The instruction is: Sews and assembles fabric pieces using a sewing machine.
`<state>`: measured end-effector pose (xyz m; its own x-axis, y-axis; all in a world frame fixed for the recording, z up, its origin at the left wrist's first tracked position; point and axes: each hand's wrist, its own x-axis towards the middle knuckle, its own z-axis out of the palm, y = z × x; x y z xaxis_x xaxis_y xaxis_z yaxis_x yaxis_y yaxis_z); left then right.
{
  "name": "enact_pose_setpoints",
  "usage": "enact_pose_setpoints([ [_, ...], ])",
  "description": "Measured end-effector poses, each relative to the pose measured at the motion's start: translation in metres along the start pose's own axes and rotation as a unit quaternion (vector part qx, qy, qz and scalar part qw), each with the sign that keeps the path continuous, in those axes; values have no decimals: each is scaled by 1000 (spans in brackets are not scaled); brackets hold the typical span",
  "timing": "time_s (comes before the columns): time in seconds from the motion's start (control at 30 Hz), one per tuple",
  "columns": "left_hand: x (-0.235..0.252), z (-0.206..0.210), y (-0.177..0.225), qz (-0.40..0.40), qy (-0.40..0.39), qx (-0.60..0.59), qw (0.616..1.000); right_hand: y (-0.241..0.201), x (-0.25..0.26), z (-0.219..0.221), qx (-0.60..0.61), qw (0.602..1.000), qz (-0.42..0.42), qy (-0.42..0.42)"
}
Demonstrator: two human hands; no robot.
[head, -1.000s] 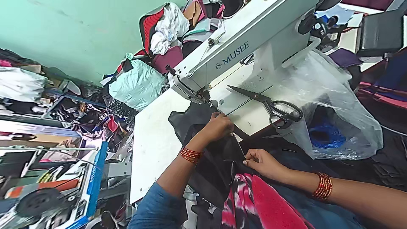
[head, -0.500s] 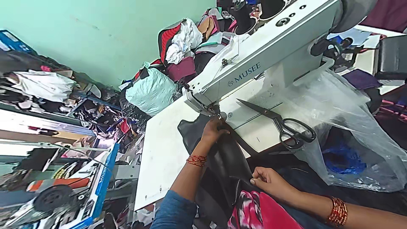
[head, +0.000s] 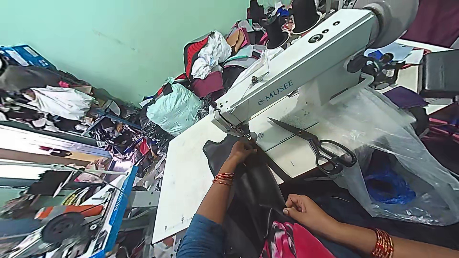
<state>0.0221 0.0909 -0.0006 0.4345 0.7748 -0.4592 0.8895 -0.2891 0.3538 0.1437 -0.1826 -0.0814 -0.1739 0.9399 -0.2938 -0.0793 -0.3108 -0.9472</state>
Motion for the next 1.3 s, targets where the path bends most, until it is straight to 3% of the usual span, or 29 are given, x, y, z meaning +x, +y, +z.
enact_pose_setpoints([
  [0.23,-2,6,4,-26,30,-25,999,1,2,0,6,1000,-3,-2],
  [0.47,-10,9,4,57,18,16,998,4,2,-1,1,1000,-2,1],
  [1.07,-11,40,-20,99,116,-223,963,0,1,-2,-140,989,14,37],
  [1.3,-8,56,-22,142,170,-170,960,-14,0,-6,-204,977,47,30],
])
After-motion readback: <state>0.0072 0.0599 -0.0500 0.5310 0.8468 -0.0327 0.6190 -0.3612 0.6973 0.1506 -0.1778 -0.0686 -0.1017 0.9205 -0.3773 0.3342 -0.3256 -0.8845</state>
